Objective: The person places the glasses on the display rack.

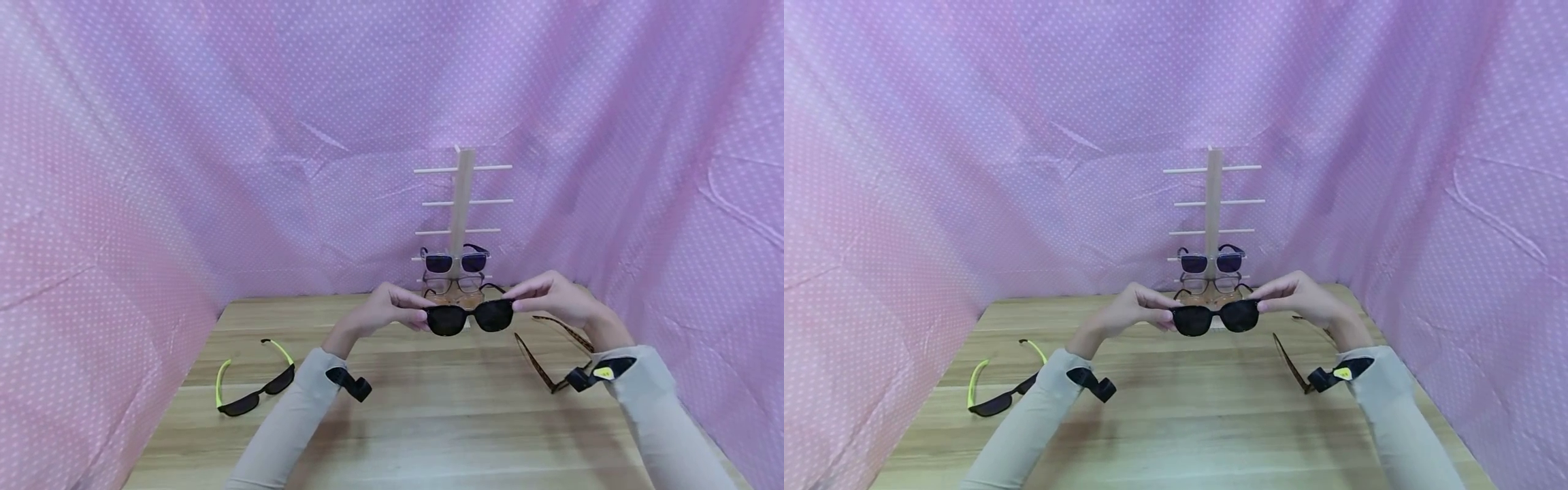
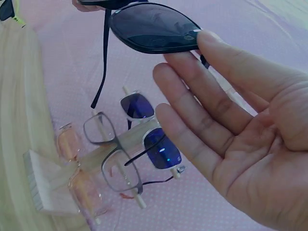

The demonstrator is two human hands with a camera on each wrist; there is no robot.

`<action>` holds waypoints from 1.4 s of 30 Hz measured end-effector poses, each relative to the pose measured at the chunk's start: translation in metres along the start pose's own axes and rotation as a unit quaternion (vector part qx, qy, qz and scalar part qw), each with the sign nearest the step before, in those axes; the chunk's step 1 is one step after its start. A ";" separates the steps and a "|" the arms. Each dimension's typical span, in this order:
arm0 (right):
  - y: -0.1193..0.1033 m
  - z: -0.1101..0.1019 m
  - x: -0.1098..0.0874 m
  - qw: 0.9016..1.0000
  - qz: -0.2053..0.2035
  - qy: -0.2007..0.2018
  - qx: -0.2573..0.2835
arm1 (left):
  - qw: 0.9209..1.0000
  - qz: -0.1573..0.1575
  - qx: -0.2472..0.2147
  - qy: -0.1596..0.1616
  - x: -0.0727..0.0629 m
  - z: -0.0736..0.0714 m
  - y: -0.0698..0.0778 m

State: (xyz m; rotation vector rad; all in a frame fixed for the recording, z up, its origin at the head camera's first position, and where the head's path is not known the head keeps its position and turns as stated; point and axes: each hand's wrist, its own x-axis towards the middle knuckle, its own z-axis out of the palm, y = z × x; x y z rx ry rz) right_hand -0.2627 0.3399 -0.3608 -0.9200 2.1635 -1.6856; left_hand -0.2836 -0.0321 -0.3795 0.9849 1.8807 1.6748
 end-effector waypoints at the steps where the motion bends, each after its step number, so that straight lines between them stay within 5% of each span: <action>1: -0.001 0.001 0.001 1.000 -0.011 0.002 0.011 | 1.000 0.005 -0.002 0.003 0.000 -0.001 0.002; 10: -0.013 0.001 0.008 0.996 -0.076 0.009 0.039 | 0.999 0.027 0.005 0.032 0.003 -0.007 0.020; 25: -0.028 -0.003 0.018 0.991 -0.114 0.027 0.064 | 0.997 0.048 0.002 0.068 0.007 -0.017 0.044; 34: -0.026 0.005 0.019 0.988 -0.123 0.069 0.066 | 0.993 0.082 -0.014 0.082 0.005 -0.019 0.043; 42: -0.031 0.008 0.021 0.988 -0.118 0.086 0.056 | 0.991 0.078 -0.007 0.106 0.006 -0.022 0.042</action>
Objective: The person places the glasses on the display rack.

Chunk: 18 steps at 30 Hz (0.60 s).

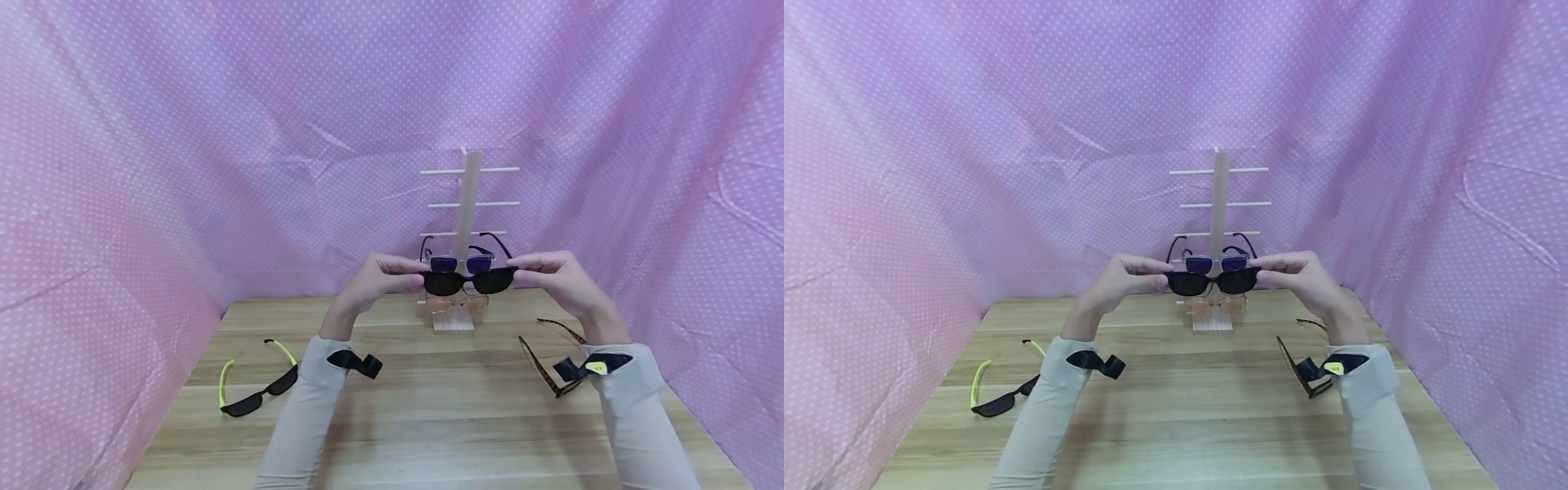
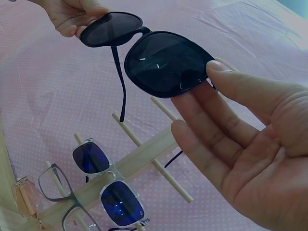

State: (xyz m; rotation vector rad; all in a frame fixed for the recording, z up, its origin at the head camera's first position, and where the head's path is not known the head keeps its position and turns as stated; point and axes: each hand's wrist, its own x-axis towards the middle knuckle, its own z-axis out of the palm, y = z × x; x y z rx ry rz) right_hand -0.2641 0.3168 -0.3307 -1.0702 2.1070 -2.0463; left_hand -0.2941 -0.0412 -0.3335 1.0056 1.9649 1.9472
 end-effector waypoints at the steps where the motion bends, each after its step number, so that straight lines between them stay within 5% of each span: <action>1: -0.001 0.001 0.000 1.000 -0.001 0.005 0.000 | 1.000 -0.004 0.001 0.003 0.001 0.000 0.001; 18: -0.009 0.005 0.009 0.992 0.032 0.113 -0.043 | 0.998 -0.051 0.013 0.041 0.018 0.002 0.011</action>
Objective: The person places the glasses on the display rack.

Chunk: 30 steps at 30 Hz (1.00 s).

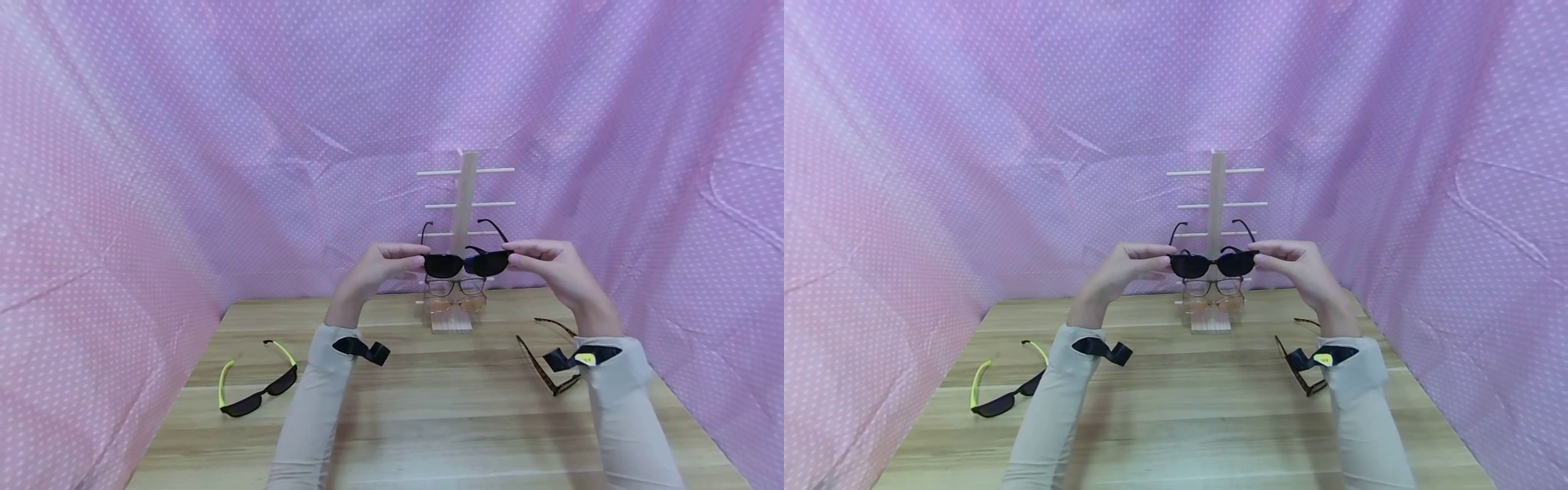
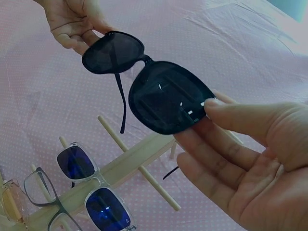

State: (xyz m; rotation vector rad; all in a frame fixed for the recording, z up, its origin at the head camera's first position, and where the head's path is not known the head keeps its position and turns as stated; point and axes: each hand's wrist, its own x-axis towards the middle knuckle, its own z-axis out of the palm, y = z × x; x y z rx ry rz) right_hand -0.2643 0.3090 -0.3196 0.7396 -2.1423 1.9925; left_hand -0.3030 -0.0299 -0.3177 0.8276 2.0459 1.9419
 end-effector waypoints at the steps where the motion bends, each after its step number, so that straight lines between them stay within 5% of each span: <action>1: 0.000 0.000 0.001 1.000 0.002 0.006 0.000 | 1.000 0.000 -0.003 0.003 0.001 0.000 0.000; 17: 0.000 0.001 0.025 0.997 0.056 0.053 0.021 | 0.994 -0.009 -0.055 0.089 0.018 0.009 -0.008; 30: 0.010 0.008 0.039 0.990 0.058 0.060 0.115 | 0.975 0.005 -0.104 0.198 0.032 0.018 -0.018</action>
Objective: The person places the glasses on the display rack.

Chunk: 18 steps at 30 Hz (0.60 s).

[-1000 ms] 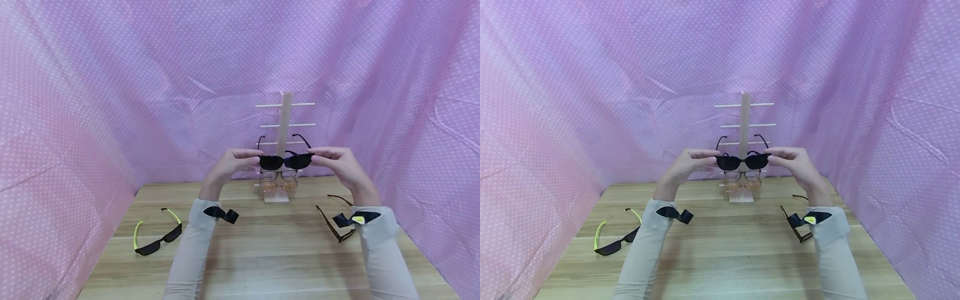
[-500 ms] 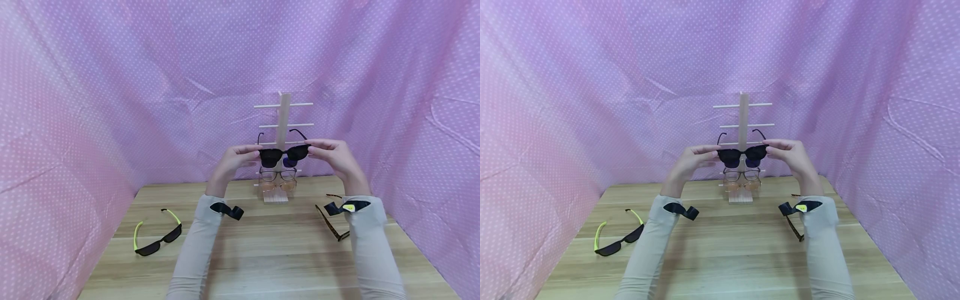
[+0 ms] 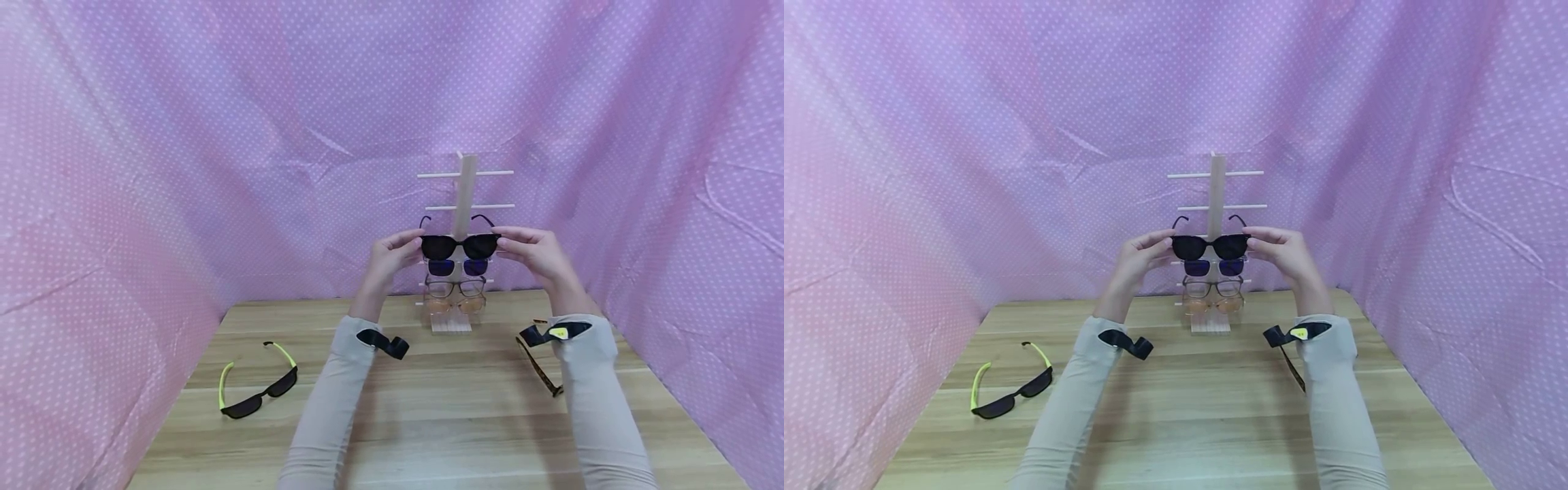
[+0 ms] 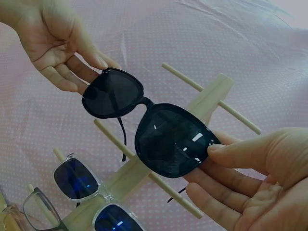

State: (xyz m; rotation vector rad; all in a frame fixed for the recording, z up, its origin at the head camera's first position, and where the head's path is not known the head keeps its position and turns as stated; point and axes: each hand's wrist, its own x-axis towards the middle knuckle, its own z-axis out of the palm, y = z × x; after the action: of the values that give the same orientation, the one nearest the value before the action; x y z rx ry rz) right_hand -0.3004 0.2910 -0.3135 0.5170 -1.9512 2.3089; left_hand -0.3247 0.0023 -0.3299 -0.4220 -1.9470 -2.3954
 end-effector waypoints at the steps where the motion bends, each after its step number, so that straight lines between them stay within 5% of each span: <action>1: 0.001 0.001 0.000 1.000 0.004 0.006 0.005 | 1.000 0.002 -0.002 0.009 0.001 0.002 -0.001; 9: 0.011 0.010 0.004 0.998 -0.004 0.055 0.014 | 0.996 0.022 -0.026 0.082 0.009 0.013 -0.016; 18: 0.022 0.013 0.008 0.995 -0.012 0.097 0.025 | 0.992 0.034 -0.049 0.111 0.012 0.021 -0.026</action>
State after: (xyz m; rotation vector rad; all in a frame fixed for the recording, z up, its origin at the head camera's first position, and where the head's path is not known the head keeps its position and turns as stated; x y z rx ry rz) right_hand -0.3115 0.2734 -0.3302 0.3035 -1.7933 2.3022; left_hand -0.3376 0.0298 -0.3486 -0.2098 -1.7010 -2.3860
